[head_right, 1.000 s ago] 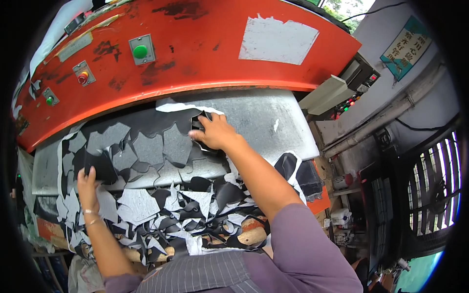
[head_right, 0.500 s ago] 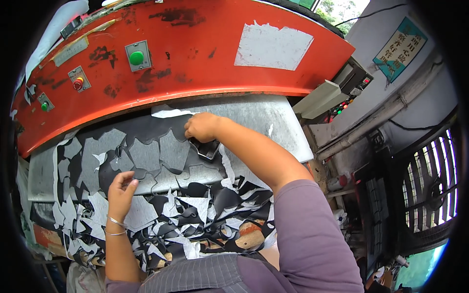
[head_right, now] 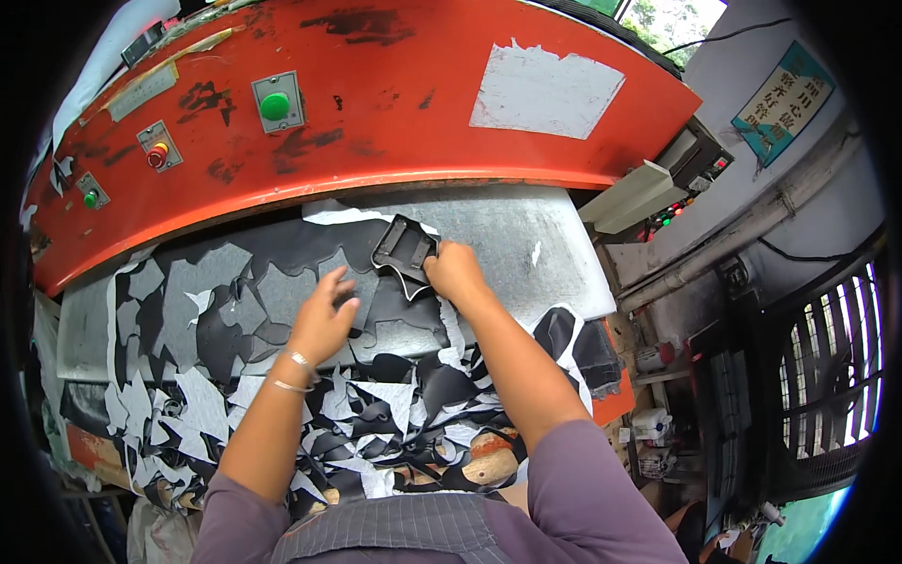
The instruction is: The worker is using a hydraulic clicking press and a metal die to cut shoe upper components from a large sheet of leather.
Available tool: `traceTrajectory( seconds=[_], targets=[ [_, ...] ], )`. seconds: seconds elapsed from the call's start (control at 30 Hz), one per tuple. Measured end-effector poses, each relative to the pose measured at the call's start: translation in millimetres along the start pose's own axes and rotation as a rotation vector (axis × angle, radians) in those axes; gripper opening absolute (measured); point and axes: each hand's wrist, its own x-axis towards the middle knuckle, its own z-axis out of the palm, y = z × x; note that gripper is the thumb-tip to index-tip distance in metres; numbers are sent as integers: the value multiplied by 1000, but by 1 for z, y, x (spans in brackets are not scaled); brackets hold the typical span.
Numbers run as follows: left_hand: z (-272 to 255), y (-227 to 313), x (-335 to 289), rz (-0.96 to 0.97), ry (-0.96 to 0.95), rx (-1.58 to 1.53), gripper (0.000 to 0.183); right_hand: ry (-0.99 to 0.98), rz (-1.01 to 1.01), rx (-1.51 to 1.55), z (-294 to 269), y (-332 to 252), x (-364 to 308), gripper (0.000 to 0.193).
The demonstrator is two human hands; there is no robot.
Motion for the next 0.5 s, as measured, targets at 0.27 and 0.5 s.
traceTrajectory(
  seconds=[0.27,0.5],
  targets=[
    [54,-22,17,182,72,314,74,-103,-296,215,-7,26,-53,96],
    [35,-29,42,243,16,287,70,-28,-456,57,0,19,-74,66]
  ],
)
